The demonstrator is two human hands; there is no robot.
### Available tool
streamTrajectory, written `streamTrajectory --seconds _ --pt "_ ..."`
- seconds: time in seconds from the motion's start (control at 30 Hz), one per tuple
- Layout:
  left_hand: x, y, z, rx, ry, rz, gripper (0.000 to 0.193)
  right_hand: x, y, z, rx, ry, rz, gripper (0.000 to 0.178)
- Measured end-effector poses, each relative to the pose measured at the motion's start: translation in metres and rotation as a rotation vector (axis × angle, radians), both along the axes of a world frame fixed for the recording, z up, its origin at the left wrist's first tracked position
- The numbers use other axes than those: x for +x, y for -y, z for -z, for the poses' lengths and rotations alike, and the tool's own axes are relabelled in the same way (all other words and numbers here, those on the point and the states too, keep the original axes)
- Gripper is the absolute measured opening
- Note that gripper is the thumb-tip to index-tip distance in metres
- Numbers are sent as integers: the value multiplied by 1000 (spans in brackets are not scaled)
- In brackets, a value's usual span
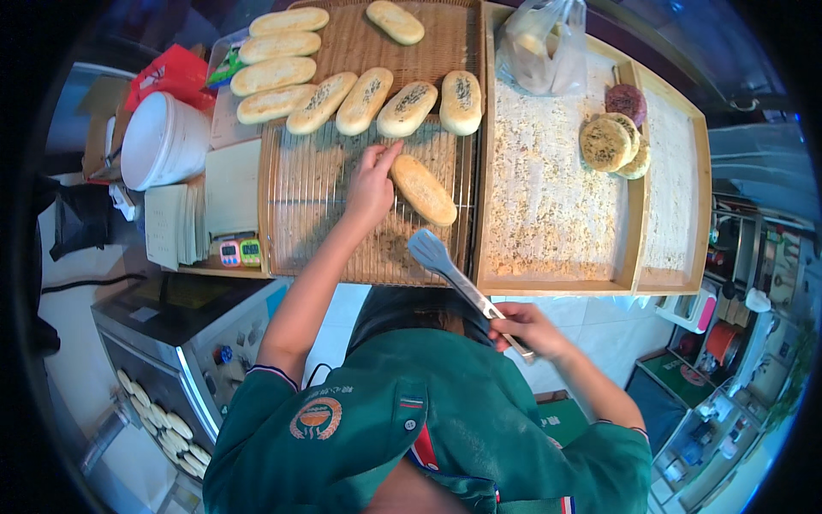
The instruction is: The person flips and arranges round flatbreads on a large flat-top griddle using tongs. They transfer cooked flatbreads to a cooling rack, then wrap some in paper and place them into a plastic bag for a customer.
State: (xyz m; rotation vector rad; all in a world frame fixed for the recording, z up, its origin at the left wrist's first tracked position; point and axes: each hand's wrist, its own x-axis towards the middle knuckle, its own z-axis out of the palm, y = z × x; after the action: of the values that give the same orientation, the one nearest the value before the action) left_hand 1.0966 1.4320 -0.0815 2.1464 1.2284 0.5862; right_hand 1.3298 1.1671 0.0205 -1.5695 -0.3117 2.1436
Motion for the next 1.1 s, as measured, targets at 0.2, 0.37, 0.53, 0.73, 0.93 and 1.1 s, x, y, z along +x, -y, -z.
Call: streamTrajectory --seconds 0.2,0.37,0.53,0.73,0.93,1.1 --pt "-23 26 -1 46 -63 45 55 -98 -23 58 218 -92 537 16" --pt "-112 50 -19 90 -97 108 38 -87 -15 10 360 196 380 22" --pt "-223 105 -13 38 -62 -45 27 -57 -99 -36 596 144 215 19" --pt "-276 206 -6 -147 -197 -352 23 -111 -330 22 526 -262 291 27" --pt "-308 327 -14 -282 -364 -785 45 -118 -413 66 586 -132 243 25" --pt "-294 443 -6 -845 -523 -889 84 -149 -305 56 369 -514 197 33"
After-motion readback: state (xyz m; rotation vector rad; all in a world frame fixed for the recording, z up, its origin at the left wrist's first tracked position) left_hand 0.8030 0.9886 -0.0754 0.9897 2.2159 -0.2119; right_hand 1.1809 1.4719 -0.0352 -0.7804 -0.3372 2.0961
